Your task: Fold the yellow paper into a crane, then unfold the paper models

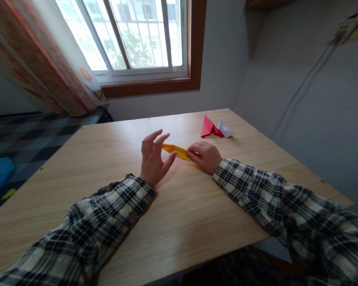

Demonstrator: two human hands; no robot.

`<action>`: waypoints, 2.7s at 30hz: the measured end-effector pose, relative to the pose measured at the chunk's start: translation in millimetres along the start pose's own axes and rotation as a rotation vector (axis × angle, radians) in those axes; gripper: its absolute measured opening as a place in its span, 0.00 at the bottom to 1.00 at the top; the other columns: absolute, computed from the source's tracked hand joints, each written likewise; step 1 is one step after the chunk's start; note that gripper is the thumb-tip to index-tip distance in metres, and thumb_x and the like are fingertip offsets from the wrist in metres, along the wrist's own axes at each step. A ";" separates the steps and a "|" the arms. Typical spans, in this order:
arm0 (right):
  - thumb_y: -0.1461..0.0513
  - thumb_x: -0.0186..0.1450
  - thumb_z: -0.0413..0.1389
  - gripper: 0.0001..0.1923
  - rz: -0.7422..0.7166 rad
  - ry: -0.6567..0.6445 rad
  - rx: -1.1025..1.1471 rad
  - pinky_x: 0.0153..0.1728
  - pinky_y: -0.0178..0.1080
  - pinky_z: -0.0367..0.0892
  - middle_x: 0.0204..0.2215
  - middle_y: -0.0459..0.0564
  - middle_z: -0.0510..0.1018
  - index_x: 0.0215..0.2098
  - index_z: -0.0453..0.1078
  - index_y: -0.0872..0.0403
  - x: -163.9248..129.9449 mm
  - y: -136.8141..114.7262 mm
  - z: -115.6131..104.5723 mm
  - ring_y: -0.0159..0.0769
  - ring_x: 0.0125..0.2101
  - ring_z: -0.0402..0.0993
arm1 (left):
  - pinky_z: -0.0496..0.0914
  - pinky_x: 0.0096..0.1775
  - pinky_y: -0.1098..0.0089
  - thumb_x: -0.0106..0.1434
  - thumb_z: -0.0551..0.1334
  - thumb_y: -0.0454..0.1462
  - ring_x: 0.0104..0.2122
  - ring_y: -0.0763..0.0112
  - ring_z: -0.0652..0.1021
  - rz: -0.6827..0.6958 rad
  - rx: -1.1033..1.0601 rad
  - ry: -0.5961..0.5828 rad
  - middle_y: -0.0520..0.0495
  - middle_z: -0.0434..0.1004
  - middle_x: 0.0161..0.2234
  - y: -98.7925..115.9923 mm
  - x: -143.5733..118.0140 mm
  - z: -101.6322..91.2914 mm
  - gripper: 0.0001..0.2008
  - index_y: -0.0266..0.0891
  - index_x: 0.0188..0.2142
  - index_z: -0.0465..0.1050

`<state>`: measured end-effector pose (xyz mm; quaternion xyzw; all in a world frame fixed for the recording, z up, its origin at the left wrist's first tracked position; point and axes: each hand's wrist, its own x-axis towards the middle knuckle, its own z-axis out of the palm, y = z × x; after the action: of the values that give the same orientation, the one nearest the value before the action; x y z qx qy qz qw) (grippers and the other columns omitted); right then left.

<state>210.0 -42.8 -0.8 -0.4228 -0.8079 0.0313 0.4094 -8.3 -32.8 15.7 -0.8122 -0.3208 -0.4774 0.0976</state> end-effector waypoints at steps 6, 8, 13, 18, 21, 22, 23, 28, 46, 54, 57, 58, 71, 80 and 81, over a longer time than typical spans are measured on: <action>0.48 0.61 0.58 0.16 0.546 0.164 0.838 0.28 0.36 0.66 0.27 0.45 0.76 0.35 0.70 0.53 4.5 1.9 14.0 0.34 0.28 0.72 | 0.66 0.55 0.50 0.65 0.62 0.48 0.58 0.54 0.66 -0.279 -0.273 0.051 0.37 0.57 0.63 -17.3 -4.8 12.3 0.34 0.46 0.66 0.50; 0.48 0.57 0.62 0.19 0.635 0.136 1.012 0.27 0.35 0.66 0.26 0.44 0.76 0.35 0.70 0.53 6.0 1.8 16.3 0.33 0.28 0.73 | 0.69 0.53 0.52 0.63 0.63 0.49 0.56 0.56 0.69 -0.397 -0.424 0.001 0.37 0.60 0.61 -19.7 -5.7 15.9 0.35 0.46 0.65 0.51; 0.49 0.53 0.66 0.21 0.726 0.035 1.149 0.17 0.30 0.55 0.23 0.41 0.74 0.35 0.68 0.54 6.8 -2.7 14.0 0.26 0.19 0.65 | 0.71 0.49 0.58 0.65 0.61 0.47 0.44 0.64 0.76 -0.642 -0.742 -0.352 0.44 0.76 0.42 -6.4 -2.0 14.2 0.25 0.39 0.56 0.61; 0.50 0.56 0.65 0.19 0.688 -0.119 1.200 0.14 0.28 0.47 0.19 0.38 0.68 0.34 0.67 0.54 4.9 -6.2 12.8 0.22 0.15 0.55 | 0.71 0.48 0.60 0.66 0.59 0.47 0.41 0.64 0.77 -0.656 -0.900 -0.546 0.42 0.79 0.40 10.2 1.0 9.8 0.16 0.35 0.40 0.74; 0.51 0.57 0.65 0.18 0.663 -0.190 1.209 0.13 0.28 0.47 0.18 0.38 0.67 0.35 0.67 0.55 4.0 -4.9 13.3 0.22 0.15 0.53 | 0.71 0.48 0.60 0.65 0.61 0.46 0.42 0.63 0.77 -0.664 -0.952 -0.588 0.41 0.80 0.41 12.2 -0.2 10.6 0.17 0.33 0.44 0.75; 0.51 0.57 0.64 0.18 0.658 -0.209 1.210 0.13 0.27 0.46 0.17 0.38 0.67 0.35 0.67 0.55 3.8 -4.0 13.6 0.21 0.14 0.52 | 0.71 0.48 0.60 0.65 0.61 0.46 0.42 0.63 0.77 -0.672 -0.958 -0.592 0.40 0.80 0.42 11.9 -0.9 11.2 0.18 0.33 0.44 0.76; 0.51 0.58 0.64 0.18 0.651 -0.229 1.208 0.13 0.27 0.46 0.17 0.38 0.67 0.35 0.67 0.55 3.6 -3.1 13.8 0.21 0.14 0.52 | 0.72 0.48 0.60 0.65 0.61 0.46 0.42 0.62 0.77 -0.680 -0.965 -0.589 0.40 0.80 0.43 11.5 -1.6 11.9 0.18 0.33 0.44 0.76; 0.54 0.60 0.63 0.18 0.606 -0.253 1.180 0.12 0.26 0.49 0.17 0.36 0.67 0.42 0.63 0.53 1.7 -1.5 15.2 0.22 0.13 0.54 | 0.72 0.48 0.58 0.65 0.61 0.46 0.43 0.61 0.77 -0.712 -1.005 -0.597 0.38 0.80 0.46 9.4 -4.3 14.8 0.19 0.32 0.45 0.77; 0.49 0.64 0.58 0.16 0.569 -0.313 1.149 0.10 0.27 0.51 0.16 0.37 0.65 0.32 0.64 0.53 1.6 -5.2 14.1 0.23 0.13 0.56 | 0.71 0.49 0.58 0.64 0.60 0.45 0.43 0.58 0.78 -0.687 -0.992 -0.623 0.39 0.82 0.41 10.0 -2.0 12.0 0.19 0.33 0.45 0.79; 0.53 0.60 0.60 0.14 0.547 -0.313 1.114 0.13 0.29 0.51 0.18 0.39 0.65 0.34 0.68 0.55 2.2 -7.9 13.2 0.24 0.16 0.56 | 0.72 0.46 0.60 0.64 0.60 0.45 0.42 0.59 0.78 -0.687 -0.965 -0.626 0.40 0.82 0.39 10.6 -2.2 12.0 0.19 0.34 0.44 0.79; 0.53 0.59 0.60 0.14 0.502 -0.295 1.085 0.15 0.29 0.52 0.20 0.41 0.68 0.35 0.69 0.56 2.8 -10.4 13.4 0.25 0.18 0.58 | 0.72 0.45 0.60 0.64 0.59 0.46 0.42 0.59 0.78 -0.684 -0.962 -0.625 0.40 0.82 0.39 10.1 -2.5 12.5 0.19 0.34 0.43 0.80; 0.54 0.58 0.60 0.14 0.485 -0.285 1.075 0.16 0.30 0.54 0.22 0.41 0.68 0.36 0.70 0.56 2.9 -11.8 13.5 0.25 0.19 0.59 | 0.72 0.45 0.60 0.64 0.59 0.46 0.41 0.59 0.78 -0.680 -0.953 -0.628 0.40 0.82 0.39 10.1 -2.2 12.2 0.19 0.34 0.43 0.80; 0.58 0.60 0.55 0.08 0.361 -0.087 0.661 0.26 0.35 0.58 0.27 0.41 0.64 0.33 0.60 0.51 -4.2 -27.7 19.6 0.29 0.25 0.60 | 0.69 0.35 0.67 0.62 0.57 0.47 0.32 0.66 0.75 -0.658 -0.794 -0.693 0.46 0.79 0.31 12.1 -0.7 12.0 0.18 0.34 0.35 0.77; 0.53 0.68 0.50 0.10 0.307 -0.095 0.763 0.31 0.37 0.63 0.29 0.44 0.67 0.36 0.63 0.50 -3.4 -29.1 16.4 0.33 0.31 0.64 | 0.71 0.39 0.64 0.62 0.55 0.44 0.34 0.64 0.74 -0.691 -0.825 -0.620 0.45 0.79 0.32 8.9 -1.1 14.0 0.15 0.35 0.33 0.74; 0.54 0.68 0.50 0.09 0.299 -0.101 0.763 0.31 0.36 0.62 0.28 0.43 0.66 0.37 0.63 0.50 -3.5 -29.0 16.5 0.33 0.29 0.63 | 0.71 0.41 0.63 0.62 0.54 0.44 0.36 0.63 0.75 -0.701 -0.842 -0.606 0.44 0.79 0.34 8.8 -1.3 14.7 0.16 0.34 0.35 0.74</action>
<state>180.7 -59.0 -2.4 -0.3514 -0.6870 0.4086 0.4875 7.2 -33.4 8.2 -0.7267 -0.3660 -0.3148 -0.4887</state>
